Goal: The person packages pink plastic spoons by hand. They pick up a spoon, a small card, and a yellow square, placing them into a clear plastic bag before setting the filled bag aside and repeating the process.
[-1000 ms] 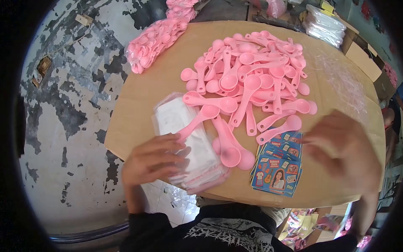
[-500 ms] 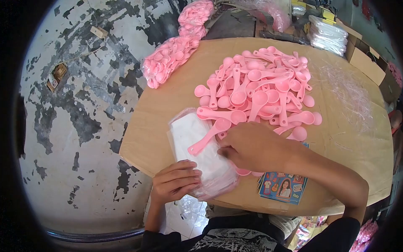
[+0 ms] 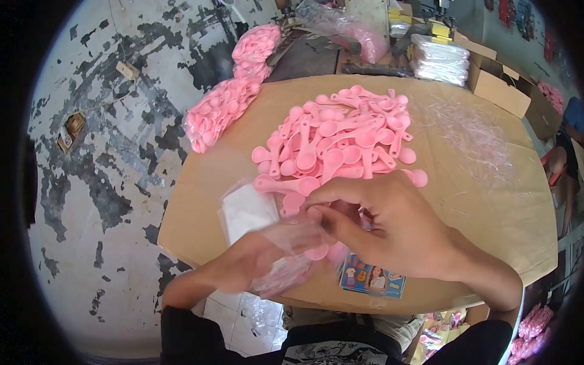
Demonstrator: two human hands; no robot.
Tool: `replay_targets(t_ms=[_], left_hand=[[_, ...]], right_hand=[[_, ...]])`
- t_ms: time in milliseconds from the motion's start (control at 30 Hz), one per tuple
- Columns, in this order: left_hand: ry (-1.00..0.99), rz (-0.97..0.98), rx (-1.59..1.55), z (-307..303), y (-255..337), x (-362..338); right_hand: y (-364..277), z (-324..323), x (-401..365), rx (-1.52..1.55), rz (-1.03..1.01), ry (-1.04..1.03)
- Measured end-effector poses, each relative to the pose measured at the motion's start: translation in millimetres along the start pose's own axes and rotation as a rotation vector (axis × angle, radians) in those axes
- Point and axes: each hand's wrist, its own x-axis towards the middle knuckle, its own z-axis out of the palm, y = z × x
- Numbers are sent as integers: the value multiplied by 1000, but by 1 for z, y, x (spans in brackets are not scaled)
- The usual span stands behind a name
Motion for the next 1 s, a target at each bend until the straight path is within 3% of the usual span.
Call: replay_targets(t_ms=[67,167,267,400,500,600,800,1000], left_hand=[[142,-202,-341,8,3,29],[117,4,-273,-23,-23,73],[308,-78,-488,-38,-25,82],[420,-202,-402,-44,-48,73],[364,-154,-667,-49,-51,74],[403,-149,-519,-49,-60,72],[470,-96,-473,-54,-60,68],[525,-51,-525,-44,-56,69]], right_hand=[[5,-3,-1,-29,20,38],[13,-32,-9,-372,29,-168],[28,-40,-33,-658,22,-559],[38,-36,-17,-529,244,-651],[41,-42,-1,-347,409,-618],[57,-39,-1,-119,314,-381],[63,-36,9,123,550,-108],[72,-15,6,168,291,-1]])
